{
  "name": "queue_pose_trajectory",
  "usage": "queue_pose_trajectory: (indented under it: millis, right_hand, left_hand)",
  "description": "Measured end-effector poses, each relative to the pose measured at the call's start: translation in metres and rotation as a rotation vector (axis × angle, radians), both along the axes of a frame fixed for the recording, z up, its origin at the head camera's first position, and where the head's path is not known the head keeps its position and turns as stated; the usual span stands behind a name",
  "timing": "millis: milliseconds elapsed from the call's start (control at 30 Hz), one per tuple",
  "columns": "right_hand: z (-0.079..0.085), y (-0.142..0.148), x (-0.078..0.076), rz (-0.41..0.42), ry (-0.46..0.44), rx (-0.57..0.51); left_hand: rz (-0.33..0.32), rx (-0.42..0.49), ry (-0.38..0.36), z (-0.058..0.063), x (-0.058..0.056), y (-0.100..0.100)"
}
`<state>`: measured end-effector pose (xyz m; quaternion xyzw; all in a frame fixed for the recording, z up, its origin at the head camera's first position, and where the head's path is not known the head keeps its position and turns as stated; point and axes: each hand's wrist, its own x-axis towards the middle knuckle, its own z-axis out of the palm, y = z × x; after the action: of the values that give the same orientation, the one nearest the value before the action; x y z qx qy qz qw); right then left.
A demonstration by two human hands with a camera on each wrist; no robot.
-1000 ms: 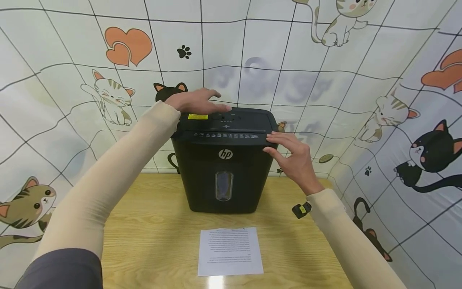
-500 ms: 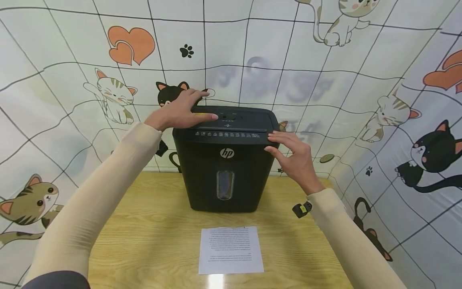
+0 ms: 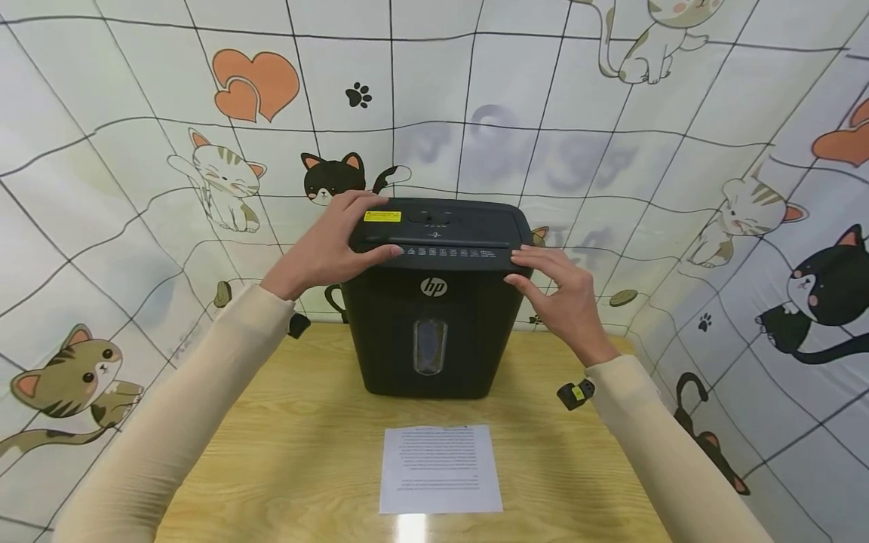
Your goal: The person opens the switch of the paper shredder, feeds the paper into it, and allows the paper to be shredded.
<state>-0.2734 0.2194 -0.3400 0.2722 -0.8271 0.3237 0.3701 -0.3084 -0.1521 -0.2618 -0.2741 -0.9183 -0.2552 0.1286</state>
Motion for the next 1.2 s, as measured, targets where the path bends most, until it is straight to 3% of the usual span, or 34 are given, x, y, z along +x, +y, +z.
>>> queue_pose_trajectory:
  millis: [267, 700, 967, 1200]
  right_hand:
    - [0.001, -0.001, 0.001, -0.001, 0.003, -0.016]
    - [-0.01, 0.002, 0.016, -0.011, -0.067, 0.075]
    - [-0.025, 0.014, 0.034, -0.038, -0.149, 0.058]
    - [-0.06, 0.021, 0.047, -0.081, -0.269, 0.025]
  left_hand:
    - [-0.015, 0.146, 0.162, -0.028, 0.014, -0.009]
    - [0.047, 0.306, 0.266, -0.065, 0.034, -0.022]
    - [0.081, 0.381, 0.277, -0.098, 0.043, -0.026]
    - [0.11, 0.484, 0.222, -0.134, 0.048, -0.03]
